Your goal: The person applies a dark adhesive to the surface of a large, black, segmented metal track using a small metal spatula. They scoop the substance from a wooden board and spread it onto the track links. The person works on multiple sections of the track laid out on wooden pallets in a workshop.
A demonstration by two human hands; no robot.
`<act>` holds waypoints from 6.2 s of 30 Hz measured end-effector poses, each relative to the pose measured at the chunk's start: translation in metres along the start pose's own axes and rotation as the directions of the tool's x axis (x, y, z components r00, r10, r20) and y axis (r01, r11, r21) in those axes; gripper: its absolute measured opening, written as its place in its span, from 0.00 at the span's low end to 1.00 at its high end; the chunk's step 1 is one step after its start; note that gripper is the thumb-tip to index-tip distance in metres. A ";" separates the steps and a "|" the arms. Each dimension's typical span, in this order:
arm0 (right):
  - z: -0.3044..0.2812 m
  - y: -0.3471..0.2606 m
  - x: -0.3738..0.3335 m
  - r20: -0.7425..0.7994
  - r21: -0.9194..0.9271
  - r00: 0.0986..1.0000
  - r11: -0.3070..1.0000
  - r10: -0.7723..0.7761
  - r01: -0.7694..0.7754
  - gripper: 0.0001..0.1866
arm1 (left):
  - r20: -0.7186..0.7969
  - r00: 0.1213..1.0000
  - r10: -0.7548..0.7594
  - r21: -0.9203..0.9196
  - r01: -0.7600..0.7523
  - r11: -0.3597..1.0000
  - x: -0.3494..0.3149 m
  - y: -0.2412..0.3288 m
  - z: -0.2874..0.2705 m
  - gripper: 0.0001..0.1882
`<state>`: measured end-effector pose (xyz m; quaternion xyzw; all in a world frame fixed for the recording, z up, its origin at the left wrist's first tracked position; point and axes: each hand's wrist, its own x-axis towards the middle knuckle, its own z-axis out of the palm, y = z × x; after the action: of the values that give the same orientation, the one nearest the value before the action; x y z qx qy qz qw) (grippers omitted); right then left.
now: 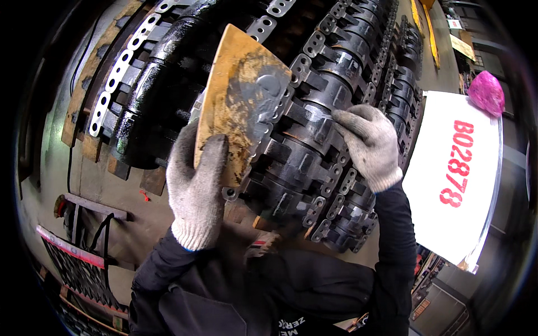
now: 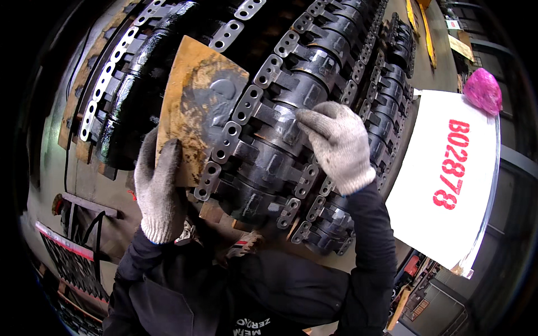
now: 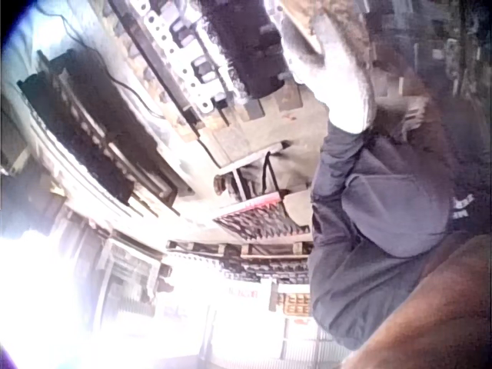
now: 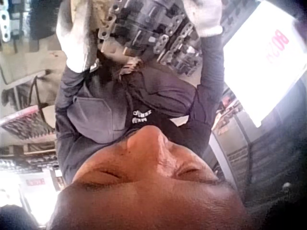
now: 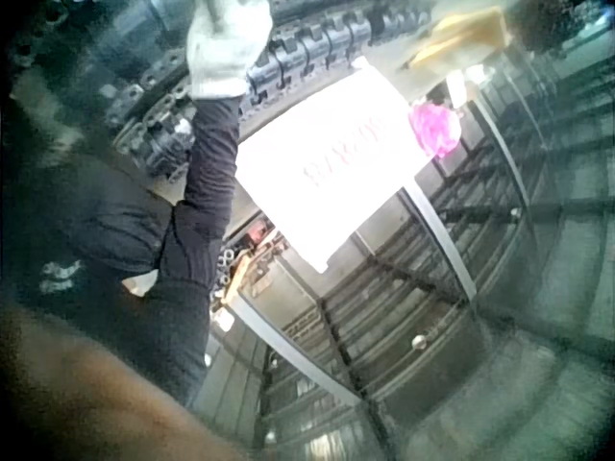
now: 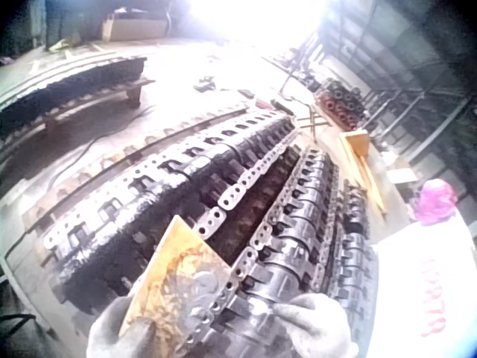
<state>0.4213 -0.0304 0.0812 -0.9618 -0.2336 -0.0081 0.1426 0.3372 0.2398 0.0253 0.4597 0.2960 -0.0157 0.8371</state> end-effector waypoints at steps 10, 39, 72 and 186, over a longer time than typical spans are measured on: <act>0.014 0.027 0.018 0.192 -0.117 0.961 0.968 -0.197 0.222 0.18 | -0.037 0.997 -0.069 -0.032 0.068 0.997 -0.001 0.006 0.002 0.28; 0.014 0.038 0.040 0.258 -0.063 0.922 0.948 -0.288 0.313 0.15 | -0.018 0.999 -0.030 0.056 0.031 0.998 -0.001 -0.002 -0.007 0.30; -0.021 0.001 0.023 0.112 0.140 0.985 0.983 -0.134 0.118 0.14 | 0.035 0.982 -0.187 -0.119 0.190 0.975 0.000 0.006 -0.004 0.25; 0.001 0.034 0.052 0.391 -0.134 0.877 0.926 -0.279 0.354 0.17 | 0.364 0.878 0.312 0.562 -0.474 0.678 0.001 0.007 -0.034 0.24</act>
<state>0.4827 -0.0361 0.0752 -0.9042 -0.4086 0.1239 -0.0046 0.3238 0.2705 0.0159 0.7624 0.0635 0.0116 0.6438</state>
